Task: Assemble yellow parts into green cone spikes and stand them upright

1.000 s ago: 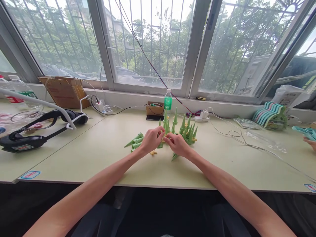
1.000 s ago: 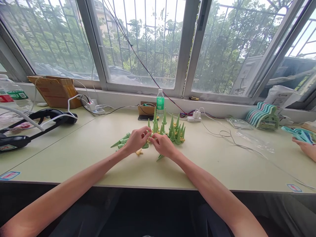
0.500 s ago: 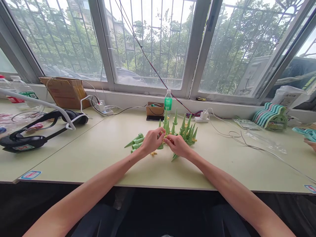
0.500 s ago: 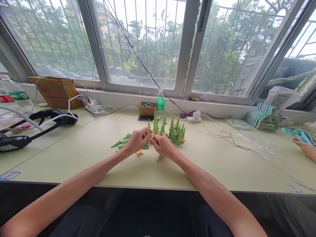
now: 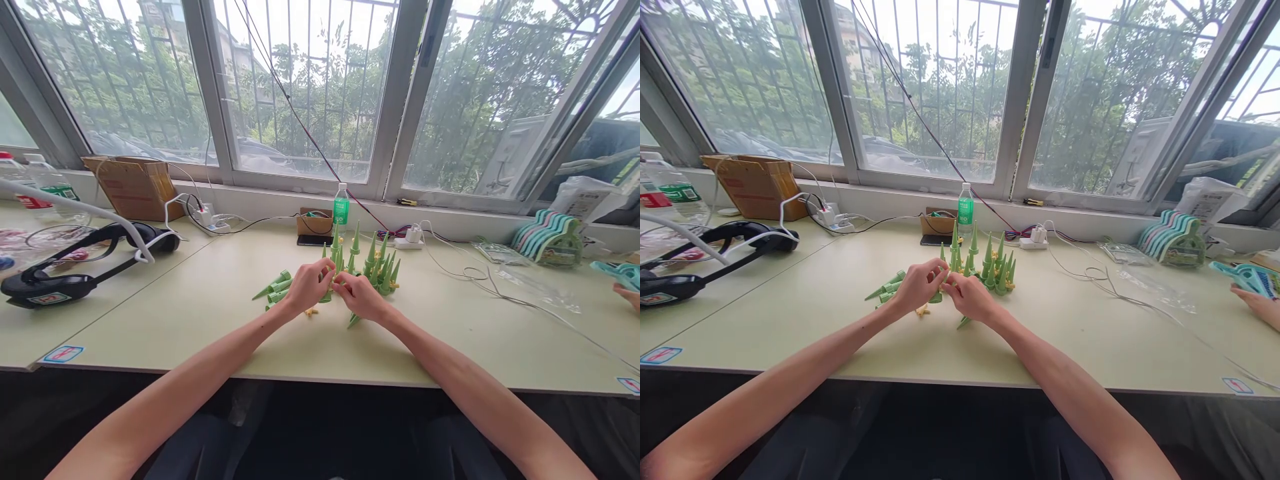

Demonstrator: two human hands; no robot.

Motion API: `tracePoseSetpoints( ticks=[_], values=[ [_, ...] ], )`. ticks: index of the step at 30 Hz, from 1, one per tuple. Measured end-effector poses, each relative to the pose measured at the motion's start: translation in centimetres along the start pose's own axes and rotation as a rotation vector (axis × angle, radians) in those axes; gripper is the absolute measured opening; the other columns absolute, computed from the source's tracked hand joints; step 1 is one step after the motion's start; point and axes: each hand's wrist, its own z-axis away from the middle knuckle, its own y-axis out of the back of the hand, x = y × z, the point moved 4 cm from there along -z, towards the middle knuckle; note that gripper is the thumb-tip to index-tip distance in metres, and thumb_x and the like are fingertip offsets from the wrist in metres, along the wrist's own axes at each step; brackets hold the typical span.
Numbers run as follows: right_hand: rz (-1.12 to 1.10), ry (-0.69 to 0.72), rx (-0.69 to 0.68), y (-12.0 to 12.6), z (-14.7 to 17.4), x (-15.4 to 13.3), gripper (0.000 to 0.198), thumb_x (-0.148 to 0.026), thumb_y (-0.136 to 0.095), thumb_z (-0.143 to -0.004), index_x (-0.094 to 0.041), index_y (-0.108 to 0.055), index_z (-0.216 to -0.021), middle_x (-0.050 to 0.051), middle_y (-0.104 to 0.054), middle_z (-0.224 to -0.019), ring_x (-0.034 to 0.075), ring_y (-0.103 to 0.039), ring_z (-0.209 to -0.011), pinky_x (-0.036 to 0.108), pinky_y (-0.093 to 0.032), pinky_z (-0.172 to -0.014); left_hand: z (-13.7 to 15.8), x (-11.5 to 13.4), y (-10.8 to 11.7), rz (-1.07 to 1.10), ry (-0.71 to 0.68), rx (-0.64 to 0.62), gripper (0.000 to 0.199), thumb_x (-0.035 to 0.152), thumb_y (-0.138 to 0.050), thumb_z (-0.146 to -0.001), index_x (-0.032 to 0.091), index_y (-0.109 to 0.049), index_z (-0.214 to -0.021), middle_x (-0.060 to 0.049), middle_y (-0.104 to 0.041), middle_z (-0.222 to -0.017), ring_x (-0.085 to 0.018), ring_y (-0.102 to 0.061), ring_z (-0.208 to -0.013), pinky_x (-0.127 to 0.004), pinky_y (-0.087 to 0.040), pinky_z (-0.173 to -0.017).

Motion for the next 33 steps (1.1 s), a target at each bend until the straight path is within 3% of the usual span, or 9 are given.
tracePoseSetpoints(
  ticks=[7,11,16,33],
  values=[
    [-0.006,0.038,0.037,0.1,-0.1,-0.06,0.038,-0.039,-0.041,-0.097,-0.021,-0.034,-0.065,-0.006,-0.032,-0.053,0.01,-0.025,-0.051,0.024,-0.023,-0.051,0.08,0.35,0.15,0.027,-0.011,0.001,0.019,0.033,-0.048,-0.091,0.021,-0.062,-0.089,0.004,-0.06,-0.063,-0.009,-0.039,-0.045,-0.021,-0.036,-0.052],
    [-0.007,-0.001,0.046,0.23,-0.1,-0.11,0.037,-0.043,-0.041,-0.097,-0.02,-0.042,-0.068,-0.006,-0.035,-0.053,0.01,-0.026,-0.049,0.024,-0.024,-0.051,-0.01,0.19,0.16,0.006,-0.004,0.02,0.019,0.033,-0.049,-0.09,0.021,-0.063,-0.089,0.004,-0.061,-0.064,-0.009,-0.041,-0.045,-0.022,-0.037,-0.052],
    [-0.04,-0.002,0.017,0.29,0.01,-0.37,0.024,-0.04,-0.041,-0.097,-0.021,-0.052,-0.088,-0.008,-0.034,-0.05,0.01,-0.023,-0.046,0.023,-0.024,-0.051,-0.07,-0.05,0.2,-0.006,0.011,0.046,0.018,0.034,-0.049,-0.089,0.021,-0.063,-0.089,0.003,-0.063,-0.064,-0.01,-0.042,-0.045,-0.022,-0.038,-0.052],
    [-0.004,-0.001,0.053,0.3,-0.09,0.1,0.024,-0.036,-0.038,-0.097,-0.02,-0.054,-0.089,-0.007,-0.037,-0.053,0.01,-0.026,-0.048,0.023,-0.027,-0.052,0.08,0.42,0.36,0.02,-0.043,0.065,0.017,0.032,-0.051,-0.089,0.02,-0.062,-0.084,0.004,-0.06,-0.063,-0.008,-0.041,-0.046,-0.021,-0.039,-0.054]
  ],
)
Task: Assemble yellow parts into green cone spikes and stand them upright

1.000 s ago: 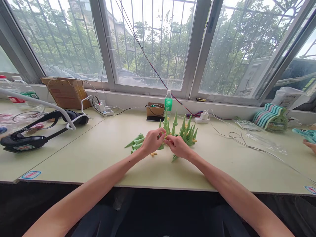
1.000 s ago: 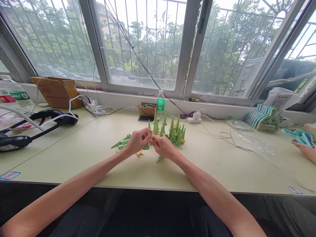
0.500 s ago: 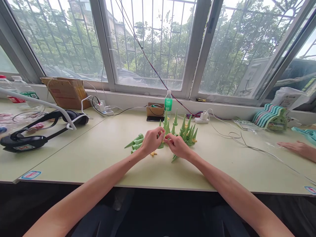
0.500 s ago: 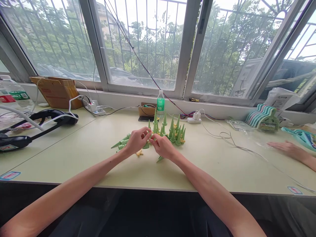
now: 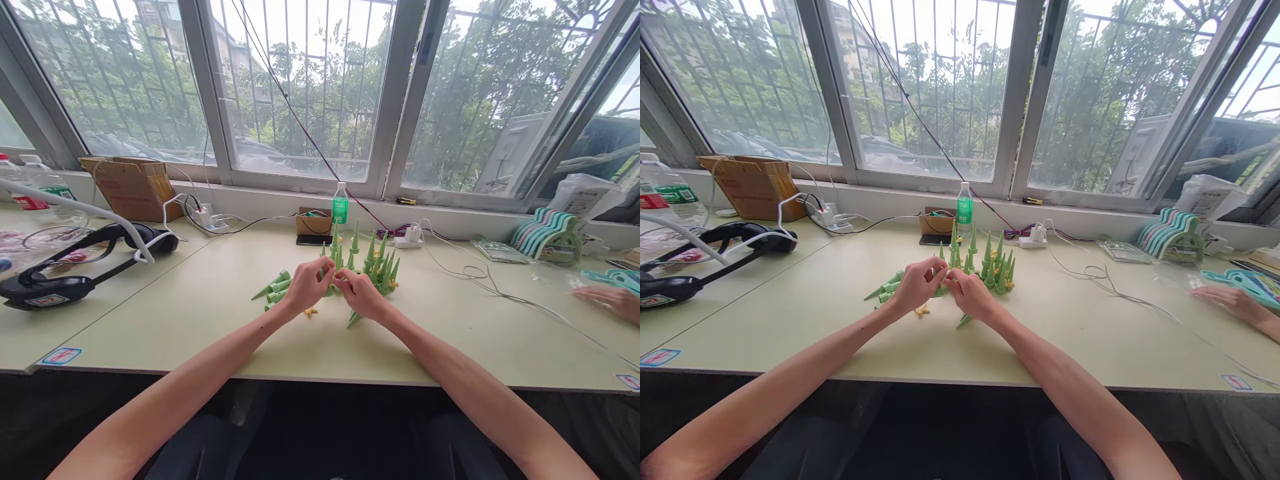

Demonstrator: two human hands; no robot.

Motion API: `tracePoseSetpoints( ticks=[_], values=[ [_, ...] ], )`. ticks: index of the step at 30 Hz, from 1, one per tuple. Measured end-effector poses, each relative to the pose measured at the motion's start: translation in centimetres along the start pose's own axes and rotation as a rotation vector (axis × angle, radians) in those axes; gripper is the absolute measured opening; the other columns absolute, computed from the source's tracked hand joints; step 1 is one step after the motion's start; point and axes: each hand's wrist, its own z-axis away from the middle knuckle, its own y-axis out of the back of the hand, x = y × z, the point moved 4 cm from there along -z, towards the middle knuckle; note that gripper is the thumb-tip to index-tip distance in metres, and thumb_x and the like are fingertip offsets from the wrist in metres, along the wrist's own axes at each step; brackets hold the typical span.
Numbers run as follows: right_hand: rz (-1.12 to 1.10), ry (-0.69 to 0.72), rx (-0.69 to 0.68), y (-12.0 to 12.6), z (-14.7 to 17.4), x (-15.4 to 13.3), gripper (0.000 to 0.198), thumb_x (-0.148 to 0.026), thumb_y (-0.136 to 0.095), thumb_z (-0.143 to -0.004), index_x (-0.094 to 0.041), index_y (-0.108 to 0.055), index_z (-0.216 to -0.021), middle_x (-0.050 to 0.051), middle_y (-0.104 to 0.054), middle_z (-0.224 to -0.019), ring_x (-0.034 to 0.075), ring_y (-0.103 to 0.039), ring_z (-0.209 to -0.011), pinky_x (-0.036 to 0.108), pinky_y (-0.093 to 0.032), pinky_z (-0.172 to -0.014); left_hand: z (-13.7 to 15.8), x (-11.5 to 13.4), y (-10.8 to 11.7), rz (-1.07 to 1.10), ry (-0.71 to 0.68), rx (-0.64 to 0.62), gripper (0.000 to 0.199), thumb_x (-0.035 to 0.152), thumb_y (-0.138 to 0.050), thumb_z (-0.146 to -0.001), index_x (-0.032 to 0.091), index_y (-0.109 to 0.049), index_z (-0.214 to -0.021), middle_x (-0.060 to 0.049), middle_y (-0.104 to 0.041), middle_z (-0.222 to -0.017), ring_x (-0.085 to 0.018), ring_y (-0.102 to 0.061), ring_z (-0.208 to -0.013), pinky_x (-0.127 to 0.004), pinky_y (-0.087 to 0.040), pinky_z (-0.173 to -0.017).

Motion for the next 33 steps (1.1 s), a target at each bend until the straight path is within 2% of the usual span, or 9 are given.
tracePoseSetpoints(
  ticks=[7,18,27,33],
  values=[
    [-0.005,-0.006,0.072,0.34,-0.06,0.01,0.026,-0.038,-0.037,-0.097,-0.02,-0.055,-0.09,-0.006,-0.04,-0.056,0.011,-0.03,-0.05,0.023,-0.031,-0.055,-0.1,0.22,-0.01,0.068,-0.01,-0.027,0.022,0.036,-0.048,-0.091,0.02,-0.062,-0.086,0.001,-0.065,-0.075,-0.009,-0.048,-0.052,-0.02,-0.042,-0.055],
    [-0.032,-0.016,0.103,0.39,-0.03,0.09,0.025,-0.038,-0.039,-0.097,-0.019,-0.055,-0.092,-0.006,-0.041,-0.056,0.011,-0.03,-0.05,0.022,-0.03,-0.055,-0.01,0.47,-0.04,0.104,-0.051,-0.016,0.024,0.035,-0.046,-0.093,0.019,-0.062,-0.085,0.0,-0.063,-0.074,-0.009,-0.047,-0.058,-0.019,-0.042,-0.053],
    [-0.016,-0.011,0.109,0.48,-0.12,-0.05,0.024,-0.036,-0.041,-0.097,-0.02,-0.051,-0.083,-0.006,-0.039,-0.055,0.01,-0.031,-0.05,0.022,-0.029,-0.054,0.06,0.46,-0.09,0.116,-0.089,0.013,0.022,0.032,-0.046,-0.095,0.018,-0.06,-0.084,0.002,-0.059,-0.071,-0.008,-0.044,-0.057,-0.019,-0.04,-0.053],
    [0.0,0.008,0.115,0.37,-0.16,0.25,0.031,-0.036,-0.04,-0.097,-0.02,-0.042,-0.07,-0.005,-0.036,-0.056,0.01,-0.03,-0.052,0.023,-0.027,-0.053,0.15,0.15,-0.31,0.131,-0.129,0.034,0.02,0.029,-0.047,-0.094,0.018,-0.06,-0.085,0.003,-0.058,-0.068,-0.007,-0.042,-0.053,-0.018,-0.04,-0.052]
  ],
)
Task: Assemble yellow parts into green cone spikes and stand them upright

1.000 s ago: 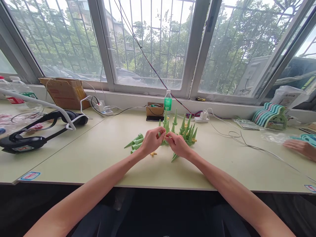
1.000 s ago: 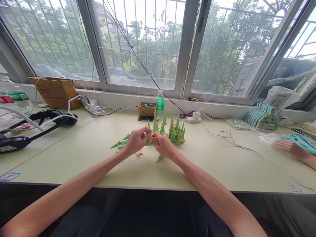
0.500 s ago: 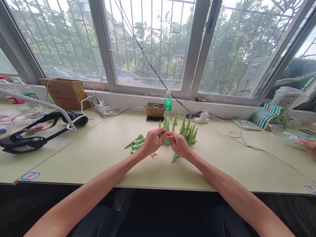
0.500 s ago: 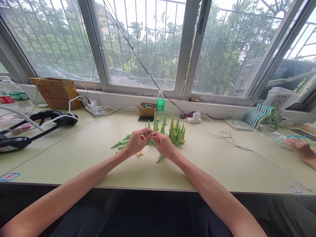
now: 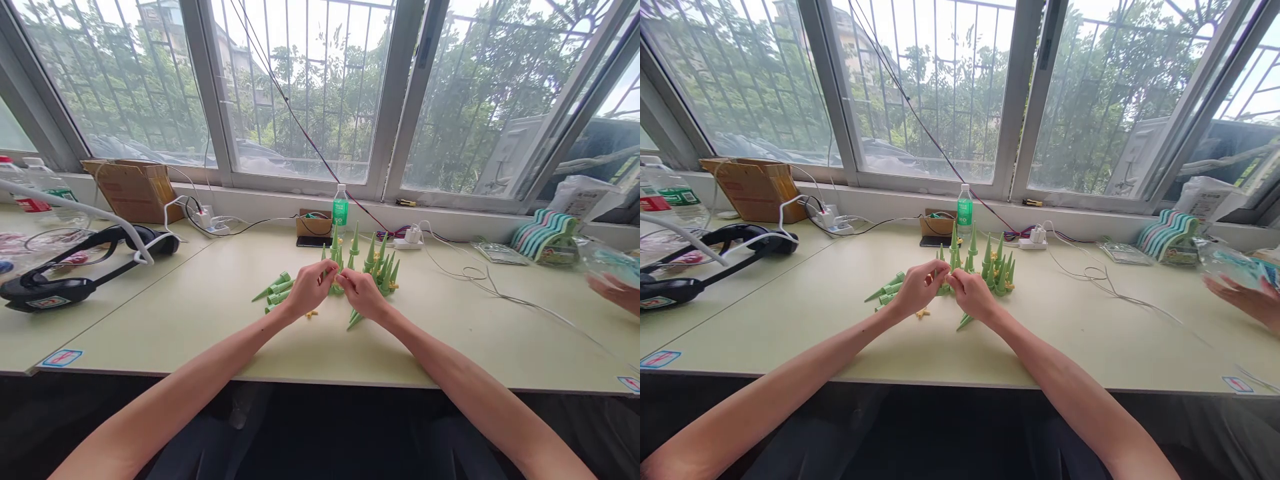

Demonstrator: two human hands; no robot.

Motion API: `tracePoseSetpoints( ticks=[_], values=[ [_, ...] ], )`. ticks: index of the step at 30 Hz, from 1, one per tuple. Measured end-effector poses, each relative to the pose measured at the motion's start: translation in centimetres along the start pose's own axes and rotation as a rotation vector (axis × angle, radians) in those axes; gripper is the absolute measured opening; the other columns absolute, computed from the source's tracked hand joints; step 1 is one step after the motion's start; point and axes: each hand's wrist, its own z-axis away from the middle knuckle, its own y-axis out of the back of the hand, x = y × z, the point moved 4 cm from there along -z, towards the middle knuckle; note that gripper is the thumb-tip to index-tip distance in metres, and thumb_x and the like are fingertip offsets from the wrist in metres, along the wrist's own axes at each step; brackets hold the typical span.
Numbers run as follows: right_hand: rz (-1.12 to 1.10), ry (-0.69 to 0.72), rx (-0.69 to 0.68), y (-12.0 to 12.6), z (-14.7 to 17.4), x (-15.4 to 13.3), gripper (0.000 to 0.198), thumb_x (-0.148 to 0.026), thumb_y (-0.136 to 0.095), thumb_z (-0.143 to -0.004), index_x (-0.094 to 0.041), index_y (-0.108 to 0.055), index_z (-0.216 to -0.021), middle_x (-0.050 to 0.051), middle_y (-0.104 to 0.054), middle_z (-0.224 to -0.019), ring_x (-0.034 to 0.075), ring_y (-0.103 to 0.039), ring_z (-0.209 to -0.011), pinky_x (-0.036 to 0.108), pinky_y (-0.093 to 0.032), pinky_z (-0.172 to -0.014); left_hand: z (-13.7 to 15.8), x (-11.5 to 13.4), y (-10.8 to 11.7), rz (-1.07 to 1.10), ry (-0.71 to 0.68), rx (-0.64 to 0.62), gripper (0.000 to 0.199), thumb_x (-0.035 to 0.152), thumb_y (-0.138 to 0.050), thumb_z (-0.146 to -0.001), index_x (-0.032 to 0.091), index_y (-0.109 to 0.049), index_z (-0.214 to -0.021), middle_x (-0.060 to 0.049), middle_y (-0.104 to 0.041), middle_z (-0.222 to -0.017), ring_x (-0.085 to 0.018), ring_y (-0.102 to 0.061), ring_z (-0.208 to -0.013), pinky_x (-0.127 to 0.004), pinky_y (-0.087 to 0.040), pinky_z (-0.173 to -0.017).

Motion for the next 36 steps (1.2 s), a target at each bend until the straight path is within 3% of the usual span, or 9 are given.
tracePoseSetpoints(
  ticks=[9,17,36],
  values=[
    [0.012,0.007,0.01,0.07,-0.05,-0.21,0.042,-0.042,-0.036,-0.099,-0.019,-0.04,-0.064,-0.004,-0.036,-0.055,0.01,-0.03,-0.052,0.024,-0.026,-0.053,0.0,-0.08,-0.01,-0.017,-0.026,0.007,0.015,0.025,-0.049,-0.093,0.018,-0.061,-0.087,0.003,-0.059,-0.068,-0.008,-0.045,-0.054,-0.018,-0.041,-0.051],
    [-0.071,-0.027,-0.026,-0.06,0.15,-0.34,0.023,-0.041,-0.043,-0.097,-0.02,-0.052,-0.09,-0.008,-0.04,-0.053,0.009,-0.026,-0.046,0.023,-0.025,-0.05,-0.07,-0.07,0.03,-0.049,-0.002,0.028,0.017,0.026,-0.049,-0.094,0.018,-0.061,-0.085,0.003,-0.061,-0.069,-0.008,-0.043,-0.054,-0.019,-0.04,-0.053],
    [-0.04,-0.006,-0.009,0.26,-0.02,-0.84,0.027,-0.034,-0.044,-0.095,-0.02,-0.042,-0.071,-0.007,-0.033,-0.055,0.009,-0.025,-0.051,0.023,-0.025,-0.051,0.09,0.03,0.01,-0.041,-0.034,0.017,0.019,0.026,-0.047,-0.095,0.018,-0.062,-0.086,0.002,-0.064,-0.073,-0.008,-0.048,-0.057,-0.019,-0.042,-0.056]
  ],
)
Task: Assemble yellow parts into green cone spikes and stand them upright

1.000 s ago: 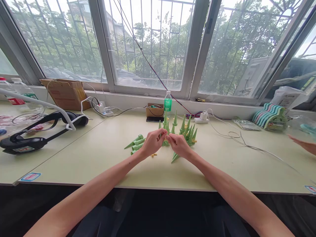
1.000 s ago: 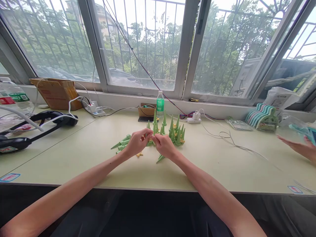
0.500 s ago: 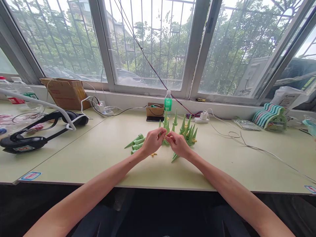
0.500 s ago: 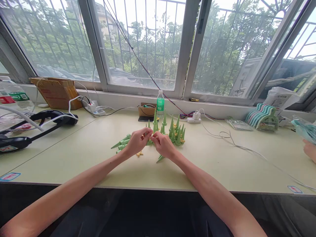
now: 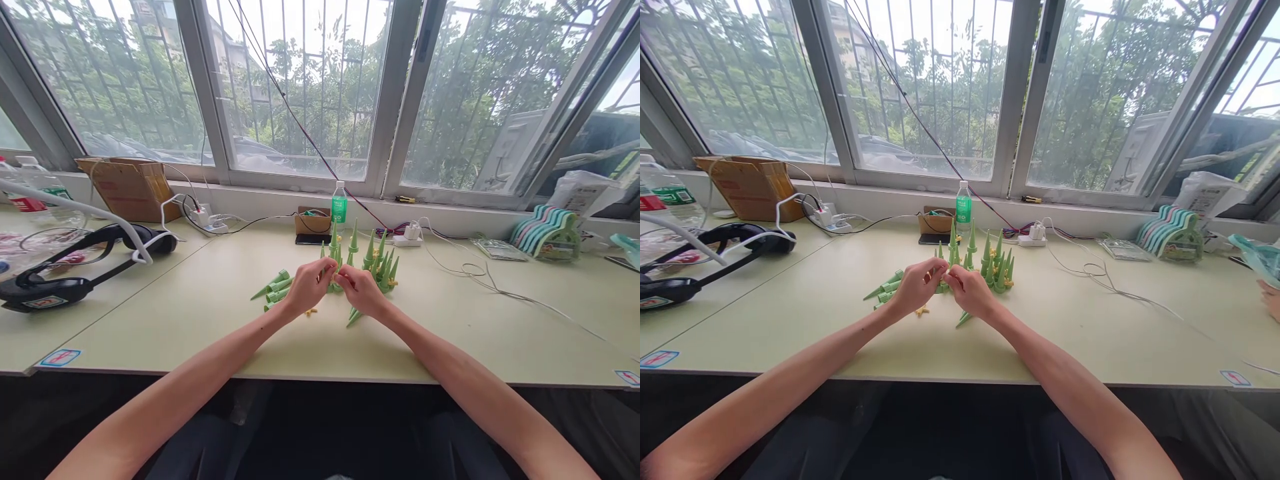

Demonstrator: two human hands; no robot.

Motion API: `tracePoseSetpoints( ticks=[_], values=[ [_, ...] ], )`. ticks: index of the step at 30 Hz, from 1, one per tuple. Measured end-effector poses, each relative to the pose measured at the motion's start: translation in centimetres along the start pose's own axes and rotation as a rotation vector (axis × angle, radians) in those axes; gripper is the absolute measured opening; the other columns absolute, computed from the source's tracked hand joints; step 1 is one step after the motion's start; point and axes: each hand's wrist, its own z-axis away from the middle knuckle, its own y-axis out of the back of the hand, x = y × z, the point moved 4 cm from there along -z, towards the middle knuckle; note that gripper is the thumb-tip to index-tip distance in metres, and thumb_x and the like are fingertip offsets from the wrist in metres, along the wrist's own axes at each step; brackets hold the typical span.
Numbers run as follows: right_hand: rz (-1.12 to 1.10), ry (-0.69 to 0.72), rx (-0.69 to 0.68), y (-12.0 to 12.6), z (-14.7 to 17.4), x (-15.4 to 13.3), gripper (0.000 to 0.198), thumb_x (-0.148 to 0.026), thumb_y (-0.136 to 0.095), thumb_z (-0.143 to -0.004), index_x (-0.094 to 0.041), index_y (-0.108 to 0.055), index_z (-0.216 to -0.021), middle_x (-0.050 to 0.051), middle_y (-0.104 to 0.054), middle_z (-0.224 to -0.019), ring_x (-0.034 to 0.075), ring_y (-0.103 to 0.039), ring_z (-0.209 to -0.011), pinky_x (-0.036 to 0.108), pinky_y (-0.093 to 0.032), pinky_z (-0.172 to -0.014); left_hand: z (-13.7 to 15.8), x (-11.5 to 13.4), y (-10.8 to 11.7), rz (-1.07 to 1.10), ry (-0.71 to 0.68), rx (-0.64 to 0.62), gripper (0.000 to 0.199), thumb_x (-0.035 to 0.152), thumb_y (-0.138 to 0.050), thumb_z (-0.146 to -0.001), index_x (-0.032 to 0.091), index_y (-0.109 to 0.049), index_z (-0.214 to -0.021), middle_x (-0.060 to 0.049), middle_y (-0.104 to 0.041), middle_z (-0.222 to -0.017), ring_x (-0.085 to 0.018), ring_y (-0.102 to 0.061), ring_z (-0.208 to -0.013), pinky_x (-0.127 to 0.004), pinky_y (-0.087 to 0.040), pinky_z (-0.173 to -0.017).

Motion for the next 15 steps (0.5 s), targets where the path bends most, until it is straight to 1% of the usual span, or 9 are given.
tracePoseSetpoints(
  ticks=[7,15],
  values=[
    [0.018,0.01,0.009,0.07,-0.03,-0.07,0.033,-0.036,-0.041,-0.096,-0.02,-0.036,-0.067,-0.006,-0.031,-0.055,0.009,-0.025,-0.052,0.023,-0.025,-0.051,0.08,-0.06,-0.04,-0.014,-0.034,0.011,0.018,0.024,-0.047,-0.095,0.018,-0.062,-0.088,0.001,-0.066,-0.076,-0.009,-0.052,-0.06,-0.019,-0.043,-0.057],
    [0.039,0.024,0.025,0.09,-0.02,-0.1,0.039,-0.041,-0.038,-0.097,-0.02,-0.032,-0.064,-0.005,-0.031,-0.055,0.01,-0.024,-0.053,0.024,-0.024,-0.052,0.2,-0.09,-0.01,-0.028,-0.045,0.024,0.023,0.03,-0.043,-0.097,0.019,-0.062,-0.09,0.0,-0.066,-0.076,-0.009,-0.051,-0.058,-0.021,-0.045,-0.057]
  ],
)
